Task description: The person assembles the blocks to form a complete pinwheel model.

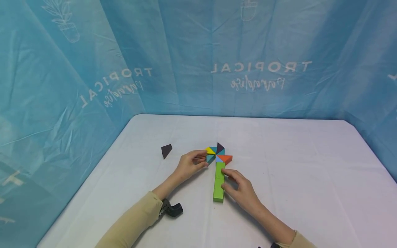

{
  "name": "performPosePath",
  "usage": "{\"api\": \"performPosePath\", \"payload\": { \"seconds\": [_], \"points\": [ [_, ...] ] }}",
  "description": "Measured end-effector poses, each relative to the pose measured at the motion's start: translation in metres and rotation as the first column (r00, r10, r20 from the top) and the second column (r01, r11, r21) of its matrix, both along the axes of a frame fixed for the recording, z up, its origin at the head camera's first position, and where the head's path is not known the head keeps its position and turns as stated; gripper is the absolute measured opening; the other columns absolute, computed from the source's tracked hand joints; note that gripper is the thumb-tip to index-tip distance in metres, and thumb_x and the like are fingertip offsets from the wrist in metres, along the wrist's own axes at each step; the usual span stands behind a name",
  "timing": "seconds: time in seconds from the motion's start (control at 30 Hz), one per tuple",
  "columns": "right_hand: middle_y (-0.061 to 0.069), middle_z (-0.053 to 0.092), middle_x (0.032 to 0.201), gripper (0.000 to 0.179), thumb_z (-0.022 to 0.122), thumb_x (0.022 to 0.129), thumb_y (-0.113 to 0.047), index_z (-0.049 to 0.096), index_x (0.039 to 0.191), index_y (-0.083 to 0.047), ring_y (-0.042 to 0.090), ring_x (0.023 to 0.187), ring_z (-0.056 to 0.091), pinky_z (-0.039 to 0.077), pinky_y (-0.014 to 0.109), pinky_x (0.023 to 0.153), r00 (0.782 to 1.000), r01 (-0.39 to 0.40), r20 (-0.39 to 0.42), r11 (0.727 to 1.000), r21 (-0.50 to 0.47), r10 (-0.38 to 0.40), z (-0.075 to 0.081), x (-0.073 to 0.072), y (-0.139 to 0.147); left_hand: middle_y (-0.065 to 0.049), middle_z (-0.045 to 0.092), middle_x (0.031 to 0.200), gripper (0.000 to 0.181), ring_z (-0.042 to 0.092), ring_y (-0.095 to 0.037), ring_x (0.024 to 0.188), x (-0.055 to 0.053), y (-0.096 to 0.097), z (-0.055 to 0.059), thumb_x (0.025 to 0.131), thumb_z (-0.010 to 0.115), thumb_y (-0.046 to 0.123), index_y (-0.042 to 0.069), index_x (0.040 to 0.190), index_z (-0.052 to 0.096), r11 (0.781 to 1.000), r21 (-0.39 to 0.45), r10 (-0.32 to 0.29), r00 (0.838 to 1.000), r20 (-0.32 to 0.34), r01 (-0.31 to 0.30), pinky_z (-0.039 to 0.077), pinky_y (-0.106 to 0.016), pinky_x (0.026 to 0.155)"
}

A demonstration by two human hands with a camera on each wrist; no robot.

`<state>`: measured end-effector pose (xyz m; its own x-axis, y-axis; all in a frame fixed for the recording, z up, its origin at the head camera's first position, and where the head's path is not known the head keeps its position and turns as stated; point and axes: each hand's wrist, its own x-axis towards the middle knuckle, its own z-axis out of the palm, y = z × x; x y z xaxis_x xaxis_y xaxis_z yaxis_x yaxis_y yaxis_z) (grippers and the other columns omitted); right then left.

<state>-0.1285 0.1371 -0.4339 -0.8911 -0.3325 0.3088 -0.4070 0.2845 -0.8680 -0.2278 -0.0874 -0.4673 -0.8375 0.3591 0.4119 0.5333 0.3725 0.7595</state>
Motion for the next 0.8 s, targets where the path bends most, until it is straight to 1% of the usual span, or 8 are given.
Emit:
{"api": "performPosePath", "payload": {
  "seconds": [0.1,0.17,0.23,0.3,0.43,0.67,0.8],
  "points": [
    [0.022,0.054,0.126,0.042,0.065,0.085,0.005,0.053,0.124,0.009,0.036,0.119,0.049,0.042,0.044,0.096,1.000,-0.001,-0.002,1.000,-0.002,0.001,-0.0004,-0.0001,0.0000,-0.014,0.064,0.106,0.041,0.064,-0.020,0.094,0.0009,-0.0007,0.0003,0.080,0.073,0.003,-0.006,0.119,0.060,1.000,0.019,0.009,0.998,-0.055,-0.008,0.052,-0.018,0.079],
    [0.022,0.054,0.126,0.042,0.065,0.085,0.005,0.053,0.124,0.009,0.036,0.119,0.049,0.043,0.044,0.096,1.000,-0.001,-0.004,1.000,-0.002,0.001,-0.0009,-0.0003,-0.0001,-0.013,0.065,0.105,0.039,0.064,-0.020,0.094,0.0012,-0.0008,0.0002,0.081,0.073,0.003,-0.004,0.118,0.061,1.000,0.024,0.007,0.997,-0.075,-0.005,0.052,-0.019,0.079],
    [0.023,0.054,0.126,0.042,0.066,0.084,0.006,0.053,0.124,0.009,0.036,0.119,0.050,0.043,0.044,0.095,1.000,-0.003,-0.010,1.000,-0.003,0.003,-0.0014,-0.0004,-0.0001,-0.013,0.065,0.105,0.038,0.064,-0.021,0.094,0.0013,-0.0006,-0.0002,0.081,0.072,0.003,-0.003,0.117,0.062,1.000,0.030,0.000,0.997,-0.076,0.002,0.052,-0.020,0.079],
    [0.022,0.054,0.125,0.042,0.066,0.084,0.006,0.053,0.124,0.009,0.036,0.118,0.050,0.043,0.044,0.095,1.000,-0.004,-0.018,1.000,-0.004,0.004,-0.0020,-0.0004,-0.0001,-0.014,0.065,0.105,0.037,0.064,-0.024,0.094,0.0011,-0.0003,-0.0007,0.080,0.072,0.002,-0.003,0.116,0.062,0.998,0.051,-0.017,0.997,-0.079,0.022,0.054,-0.024,0.079],
    [0.022,0.055,0.125,0.042,0.066,0.084,0.006,0.053,0.124,0.008,0.035,0.118,0.050,0.043,0.045,0.095,0.999,-0.006,-0.032,1.000,-0.004,0.006,-0.0024,-0.0006,-0.0001,-0.016,0.065,0.105,0.035,0.065,-0.027,0.092,-0.0001,0.0006,-0.0009,0.080,0.072,0.000,-0.005,0.113,0.063,0.996,0.074,-0.034,0.996,-0.086,0.040,0.055,-0.028,0.078],
    [0.022,0.055,0.124,0.042,0.066,0.084,0.006,0.053,0.124,0.008,0.035,0.118,0.050,0.043,0.045,0.095,0.999,-0.004,-0.042,1.000,-0.001,0.004,-0.0016,-0.0011,-0.0004,-0.011,0.066,0.106,0.033,0.065,-0.018,0.092,-0.0014,0.0024,0.0021,0.081,0.072,0.003,-0.001,0.112,0.065,1.000,0.023,-0.001,0.997,-0.074,0.002,0.052,-0.018,0.078],
    [0.022,0.055,0.125,0.042,0.066,0.084,0.006,0.053,0.124,0.009,0.036,0.118,0.050,0.043,0.045,0.095,0.999,-0.004,-0.032,1.000,0.002,0.004,-0.0014,-0.0007,-0.0002,-0.012,0.066,0.106,0.033,0.065,-0.019,0.093,-0.0035,0.0040,0.0003,0.081,0.072,0.002,-0.002,0.112,0.065,1.000,0.021,-0.007,0.998,-0.070,0.008,0.052,-0.019,0.078]
  ]
}}
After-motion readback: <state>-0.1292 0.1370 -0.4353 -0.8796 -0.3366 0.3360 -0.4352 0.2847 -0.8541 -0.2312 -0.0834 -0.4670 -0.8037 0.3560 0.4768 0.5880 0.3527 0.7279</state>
